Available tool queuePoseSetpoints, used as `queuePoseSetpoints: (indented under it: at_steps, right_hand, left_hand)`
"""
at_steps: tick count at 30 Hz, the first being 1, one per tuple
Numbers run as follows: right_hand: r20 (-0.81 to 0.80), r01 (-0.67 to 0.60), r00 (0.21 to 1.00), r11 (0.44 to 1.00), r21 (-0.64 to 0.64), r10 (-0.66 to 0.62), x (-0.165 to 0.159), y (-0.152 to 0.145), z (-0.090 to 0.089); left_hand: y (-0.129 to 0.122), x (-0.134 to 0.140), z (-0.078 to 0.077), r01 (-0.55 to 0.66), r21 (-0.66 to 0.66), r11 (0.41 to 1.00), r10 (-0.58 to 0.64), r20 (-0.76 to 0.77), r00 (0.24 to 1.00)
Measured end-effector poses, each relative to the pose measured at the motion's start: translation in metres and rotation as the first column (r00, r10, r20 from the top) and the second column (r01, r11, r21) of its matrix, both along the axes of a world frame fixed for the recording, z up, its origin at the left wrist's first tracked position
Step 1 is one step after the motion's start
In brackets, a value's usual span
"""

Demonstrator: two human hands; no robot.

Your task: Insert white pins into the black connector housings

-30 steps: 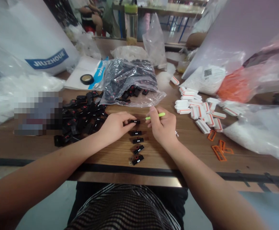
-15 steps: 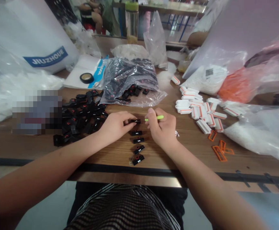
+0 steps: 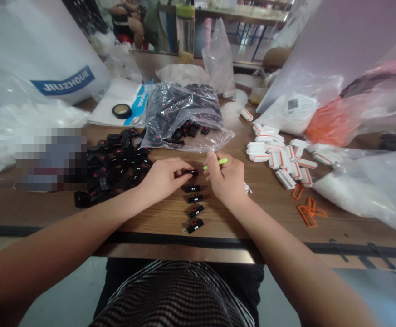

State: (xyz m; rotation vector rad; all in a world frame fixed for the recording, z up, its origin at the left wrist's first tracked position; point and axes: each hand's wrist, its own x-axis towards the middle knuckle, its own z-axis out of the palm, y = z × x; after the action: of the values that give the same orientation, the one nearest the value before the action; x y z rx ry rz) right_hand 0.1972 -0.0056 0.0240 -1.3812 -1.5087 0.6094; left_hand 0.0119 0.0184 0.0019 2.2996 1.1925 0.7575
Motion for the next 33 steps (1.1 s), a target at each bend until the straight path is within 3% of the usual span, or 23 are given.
queuePoseSetpoints:
  at_steps: [7, 24, 33]
  right_hand:
    - [-0.001, 0.043, 0.999, 0.994, 0.102, -0.043, 0.0005, -0.0088, 0.0028]
    - [-0.012, 0.027, 1.000, 0.994, 0.108, -0.026, 0.0005, -0.0072, -0.0017]
    - [-0.025, 0.032, 0.999, 0.992, 0.125, -0.029, 0.0003, -0.0075, -0.0037]
  left_hand:
    - [-0.0036, 0.0013, 0.0030, -0.020, -0.027, 0.999, 0.018, -0.042, 0.999]
    - [-0.0035, 0.0016, 0.0022, -0.018, -0.033, 0.999, 0.017, -0.018, 1.000]
    - [-0.0038, 0.0030, 0.0038, -0.050, -0.129, 0.990, 0.058, 0.064, 0.996]
